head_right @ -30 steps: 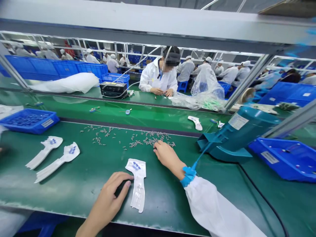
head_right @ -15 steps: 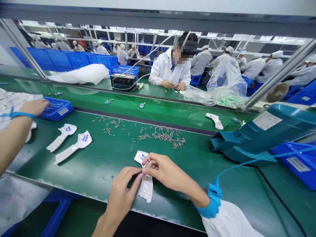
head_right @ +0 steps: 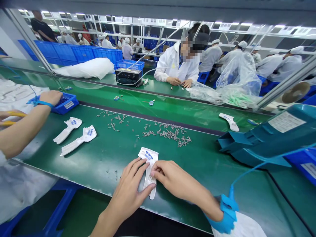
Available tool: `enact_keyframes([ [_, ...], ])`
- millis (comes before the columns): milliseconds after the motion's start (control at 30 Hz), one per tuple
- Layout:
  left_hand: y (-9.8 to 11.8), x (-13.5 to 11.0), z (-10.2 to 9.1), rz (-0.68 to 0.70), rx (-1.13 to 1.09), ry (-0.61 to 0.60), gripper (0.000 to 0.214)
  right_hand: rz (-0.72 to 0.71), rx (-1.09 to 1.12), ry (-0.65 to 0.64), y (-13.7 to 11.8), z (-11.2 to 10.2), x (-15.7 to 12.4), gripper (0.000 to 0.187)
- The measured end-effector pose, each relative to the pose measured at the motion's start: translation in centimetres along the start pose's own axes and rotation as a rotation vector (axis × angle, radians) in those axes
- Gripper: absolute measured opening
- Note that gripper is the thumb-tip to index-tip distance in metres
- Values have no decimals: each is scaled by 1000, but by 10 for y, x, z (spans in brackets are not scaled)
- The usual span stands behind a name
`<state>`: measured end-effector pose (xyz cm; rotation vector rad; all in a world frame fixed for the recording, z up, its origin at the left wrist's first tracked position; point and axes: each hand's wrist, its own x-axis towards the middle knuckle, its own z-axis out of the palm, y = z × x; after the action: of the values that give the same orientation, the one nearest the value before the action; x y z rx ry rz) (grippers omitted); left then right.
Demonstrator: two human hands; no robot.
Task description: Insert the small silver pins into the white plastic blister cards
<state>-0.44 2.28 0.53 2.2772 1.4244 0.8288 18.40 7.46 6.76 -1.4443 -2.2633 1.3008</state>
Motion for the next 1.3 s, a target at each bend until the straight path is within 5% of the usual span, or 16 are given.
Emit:
enact_keyframes([
  [167, -2, -2, 3, -39, 62, -104, 51, -6, -143, -1, -1, 7, 3, 22],
  [833, -3, 1, -3, -19, -3, -50, 47, 130, -216, 51, -6, 12, 4, 4],
  [1067, -44, 74, -36, -191, 213, 11, 26, 75, -61, 142, -1, 6, -5, 22],
  [1200, -59, 112, -34, -193, 272, -33, 13, 76, -58, 156, 0, 4, -9, 23],
  [1300, -60, 118, -30, -183, 267, -35, 12, 73, -41, 174, 2, 4, -11, 22],
])
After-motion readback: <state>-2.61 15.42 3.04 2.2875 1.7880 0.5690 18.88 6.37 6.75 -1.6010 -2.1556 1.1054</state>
